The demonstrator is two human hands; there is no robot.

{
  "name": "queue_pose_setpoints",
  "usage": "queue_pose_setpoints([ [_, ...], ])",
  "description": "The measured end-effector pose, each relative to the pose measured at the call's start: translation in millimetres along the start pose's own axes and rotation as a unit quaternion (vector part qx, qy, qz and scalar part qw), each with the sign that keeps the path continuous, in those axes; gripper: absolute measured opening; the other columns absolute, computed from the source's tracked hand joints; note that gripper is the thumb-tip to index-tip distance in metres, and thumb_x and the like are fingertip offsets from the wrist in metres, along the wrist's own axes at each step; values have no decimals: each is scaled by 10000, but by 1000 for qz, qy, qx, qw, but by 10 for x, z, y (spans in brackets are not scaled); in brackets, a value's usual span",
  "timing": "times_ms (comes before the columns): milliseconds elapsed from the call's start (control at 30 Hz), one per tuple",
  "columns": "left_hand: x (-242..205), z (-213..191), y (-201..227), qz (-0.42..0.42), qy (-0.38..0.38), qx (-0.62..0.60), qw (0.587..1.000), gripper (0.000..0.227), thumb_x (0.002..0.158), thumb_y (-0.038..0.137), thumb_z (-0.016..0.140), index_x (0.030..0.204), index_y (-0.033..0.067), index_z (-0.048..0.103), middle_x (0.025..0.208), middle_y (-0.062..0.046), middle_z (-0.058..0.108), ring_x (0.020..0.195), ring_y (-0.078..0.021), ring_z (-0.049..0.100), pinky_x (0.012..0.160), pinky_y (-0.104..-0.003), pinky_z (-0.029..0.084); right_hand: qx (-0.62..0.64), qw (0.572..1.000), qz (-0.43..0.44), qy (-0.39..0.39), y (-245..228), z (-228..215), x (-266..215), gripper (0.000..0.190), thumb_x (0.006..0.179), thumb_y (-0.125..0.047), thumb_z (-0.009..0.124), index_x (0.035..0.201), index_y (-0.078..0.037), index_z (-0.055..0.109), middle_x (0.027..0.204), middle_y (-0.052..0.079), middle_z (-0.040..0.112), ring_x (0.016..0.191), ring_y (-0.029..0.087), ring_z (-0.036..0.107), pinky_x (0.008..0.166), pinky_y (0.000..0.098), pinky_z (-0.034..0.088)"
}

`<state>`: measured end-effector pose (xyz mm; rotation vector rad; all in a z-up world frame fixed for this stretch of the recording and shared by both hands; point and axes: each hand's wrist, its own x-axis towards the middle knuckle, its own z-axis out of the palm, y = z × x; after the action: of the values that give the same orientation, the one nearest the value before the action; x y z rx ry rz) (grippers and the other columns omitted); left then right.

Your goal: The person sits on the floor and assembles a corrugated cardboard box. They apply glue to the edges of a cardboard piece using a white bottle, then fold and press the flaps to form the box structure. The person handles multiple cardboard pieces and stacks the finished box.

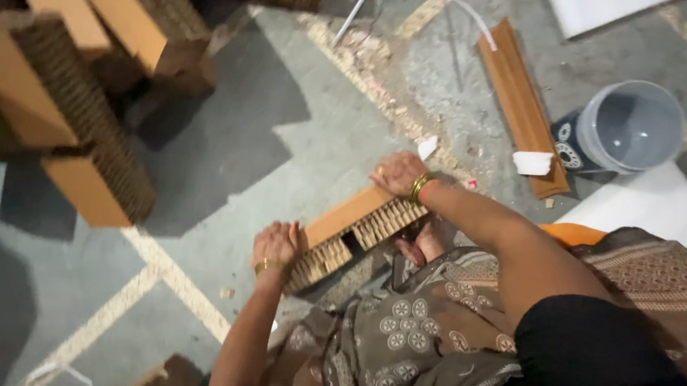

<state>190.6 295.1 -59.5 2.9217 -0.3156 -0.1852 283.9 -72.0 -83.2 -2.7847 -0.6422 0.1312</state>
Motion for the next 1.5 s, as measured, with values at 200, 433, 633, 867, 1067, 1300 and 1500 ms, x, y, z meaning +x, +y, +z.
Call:
queue_pose_setpoints([
  [200,-10,-71,67,16,-3,-74,997,373,990,366,491,818,108,697,859,-137,695,823,-369,653,750,-505,512,21,1000,-20,9,-3,-9,-26,371,969,-436,598,806,-129,729,826,83,707,850,295,687,812,447,523],
  [433,60,-59,45,-15,-30,-60,998,391,988,392,491,820,102,692,880,-127,700,862,-363,661,783,-491,522,40,998,-43,13,-19,-85,27,345,948,-381,601,769,-127,750,824,68,709,853,273,692,806,456,519],
  [633,16,-280,124,-33,-91,-44,994,470,1015,489,448,902,102,690,949,-126,689,919,-331,654,837,-470,522,41,999,-21,-2,-99,-164,-3,389,975,-426,553,830,-128,757,876,69,712,918,276,678,863,448,498],
  [867,101,-742,311,44,-244,0,969,748,921,723,515,1247,53,578,1214,-104,579,1101,-241,588,957,-401,502,-14,959,-14,-283,-534,-698,79,548,958,-674,465,1127,-207,697,1027,52,667,1043,223,631,991,445,417],
  [1067,134,-571,173,56,-225,-86,969,739,833,700,630,1299,128,600,1237,-71,580,1187,-253,562,1025,-422,464,28,939,-64,-337,-566,-260,370,700,688,-697,737,1282,-328,697,1239,55,640,1216,314,565,956,546,415],
  [1300,205,-591,175,25,-219,-163,962,694,786,661,707,1211,115,669,1204,-91,615,1210,-299,559,1043,-425,452,86,901,-56,-422,-476,134,511,785,608,-641,824,1296,-278,714,1281,79,686,1217,307,632,1004,494,493],
  [1500,268,-705,237,13,-249,-166,954,691,767,660,707,1195,118,693,1192,-88,627,1199,-287,572,1035,-409,468,113,898,-69,-420,-320,408,529,838,614,-633,831,1331,-220,697,1287,123,672,1219,336,628,1036,447,496],
])
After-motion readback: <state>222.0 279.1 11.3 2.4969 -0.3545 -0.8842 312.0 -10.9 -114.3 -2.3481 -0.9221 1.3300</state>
